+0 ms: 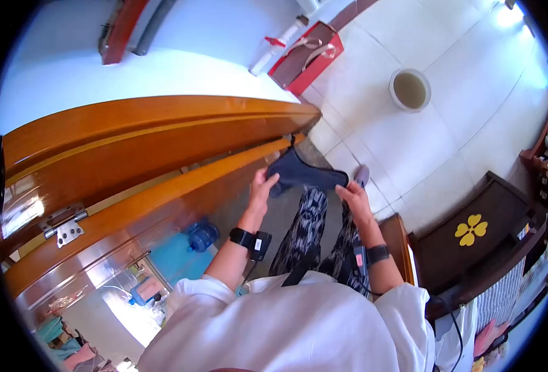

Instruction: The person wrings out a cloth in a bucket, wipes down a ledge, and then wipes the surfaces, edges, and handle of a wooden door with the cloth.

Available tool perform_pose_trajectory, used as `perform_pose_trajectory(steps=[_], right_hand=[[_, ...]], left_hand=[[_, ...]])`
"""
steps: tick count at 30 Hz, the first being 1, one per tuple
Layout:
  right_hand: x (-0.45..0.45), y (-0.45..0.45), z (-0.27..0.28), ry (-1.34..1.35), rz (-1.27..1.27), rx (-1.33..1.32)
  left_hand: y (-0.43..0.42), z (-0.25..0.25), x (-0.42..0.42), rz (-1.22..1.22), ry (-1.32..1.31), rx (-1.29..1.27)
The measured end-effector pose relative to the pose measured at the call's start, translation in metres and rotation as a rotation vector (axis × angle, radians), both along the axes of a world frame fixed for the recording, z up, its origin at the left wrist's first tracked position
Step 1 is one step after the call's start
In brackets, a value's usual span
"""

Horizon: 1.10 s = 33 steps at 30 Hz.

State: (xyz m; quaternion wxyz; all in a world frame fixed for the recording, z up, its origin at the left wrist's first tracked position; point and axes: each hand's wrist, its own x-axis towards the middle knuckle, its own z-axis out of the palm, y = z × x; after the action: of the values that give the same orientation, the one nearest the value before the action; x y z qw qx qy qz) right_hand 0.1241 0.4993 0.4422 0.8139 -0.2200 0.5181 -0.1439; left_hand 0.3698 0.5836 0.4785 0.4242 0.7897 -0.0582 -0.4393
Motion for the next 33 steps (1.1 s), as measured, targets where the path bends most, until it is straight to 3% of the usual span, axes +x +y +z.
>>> perform_pose_trajectory(steps=[2, 4, 5, 6, 7, 9, 11, 12, 15, 18, 19, 20, 21, 22, 23, 24, 25, 26, 27, 29, 31, 32, 33], right_hand=[[0.004, 0.01, -0.029, 0.05, 0.015, -0.062], [0.002, 0.023, -0.051, 0.079, -0.005, -0.093], [0.004, 0.027, -0.053, 0.124, -0.009, -0.246], [0.006, 0.028, -0.056, 0.166, -0.009, -0.4], [0.006, 0.026, -0.057, 0.175, -0.012, -0.391], [0.002, 0.02, -0.052, 0.247, 0.094, -0.642], [0.004, 0.01, -0.04, 0.269, 0.088, -0.705], [0.002, 0.007, -0.035, 0.293, 0.088, -0.776], [-0.001, 0.002, -0.035, 0.333, 0.09, -0.718], [0.0, -0.003, -0.029, 0.559, 0.138, -0.697], [0.003, -0.005, -0.025, 0.613, 0.112, -0.746], [0.005, -0.005, -0.029, 0.608, 0.019, -0.996], [0.005, -0.007, -0.029, 0.608, 0.015, -0.995], [0.005, -0.007, -0.025, 0.629, 0.009, -1.083], [0.004, -0.007, -0.023, 0.651, 0.003, -1.17], [0.001, -0.003, -0.027, 0.653, 0.002, -1.163], [-0.001, 0.001, -0.032, 0.471, -0.146, -1.017], [-0.001, 0.003, -0.036, 0.287, -0.289, -0.867], [-0.002, 0.004, -0.039, 0.286, -0.294, -0.869], [-0.004, 0.002, -0.03, 0.068, -0.533, -0.266], [-0.002, 0.01, -0.051, 0.153, -0.477, -0.256], [0.011, 0.009, -0.04, 0.393, -0.373, -0.399], [0.024, 0.01, -0.03, 0.634, -0.265, -0.541]], left_hand=[[-0.003, 0.002, 0.001, 0.001, -0.098, -0.045], [0.005, -0.006, 0.011, -0.193, -0.134, -0.143], [0.008, -0.006, 0.016, -0.206, -0.118, -0.135], [0.01, -0.005, 0.022, -0.47, -0.322, 0.056], [0.013, -0.004, 0.026, -0.73, -0.527, 0.249], [0.014, -0.001, 0.019, -0.747, -0.616, 0.239], [0.002, 0.019, 0.01, -0.834, -0.841, 0.315], [-0.004, 0.024, 0.005, -0.825, -0.785, 0.331], [-0.003, 0.014, -0.001, -0.887, -0.93, 0.218], [-0.009, -0.002, -0.006, -0.875, -0.912, 0.043], [-0.009, -0.004, -0.009, -0.879, -0.908, 0.059], [-0.015, -0.009, -0.011, -0.881, -0.856, -0.06], [-0.02, -0.013, -0.014, -0.881, -0.802, -0.181], [-0.025, -0.01, -0.022, -0.732, -0.557, -0.13], [-0.023, -0.015, -0.02, -0.738, -0.556, -0.127], [-0.021, -0.021, -0.017, -0.572, -0.306, -0.076], [-0.021, -0.022, -0.016, -0.4, -0.064, -0.024], [-0.021, -0.023, -0.017, -0.304, 0.003, -0.133], [-0.022, -0.024, -0.018, -0.308, -0.001, -0.135], [-0.033, -0.009, -0.029, -0.19, 0.053, 0.109], [-0.025, -0.029, -0.04, -0.196, 0.0, 0.112], [-0.028, -0.036, -0.045, -0.199, -0.054, 0.11], [-0.027, -0.04, -0.051, -0.108, 0.074, 0.088]])
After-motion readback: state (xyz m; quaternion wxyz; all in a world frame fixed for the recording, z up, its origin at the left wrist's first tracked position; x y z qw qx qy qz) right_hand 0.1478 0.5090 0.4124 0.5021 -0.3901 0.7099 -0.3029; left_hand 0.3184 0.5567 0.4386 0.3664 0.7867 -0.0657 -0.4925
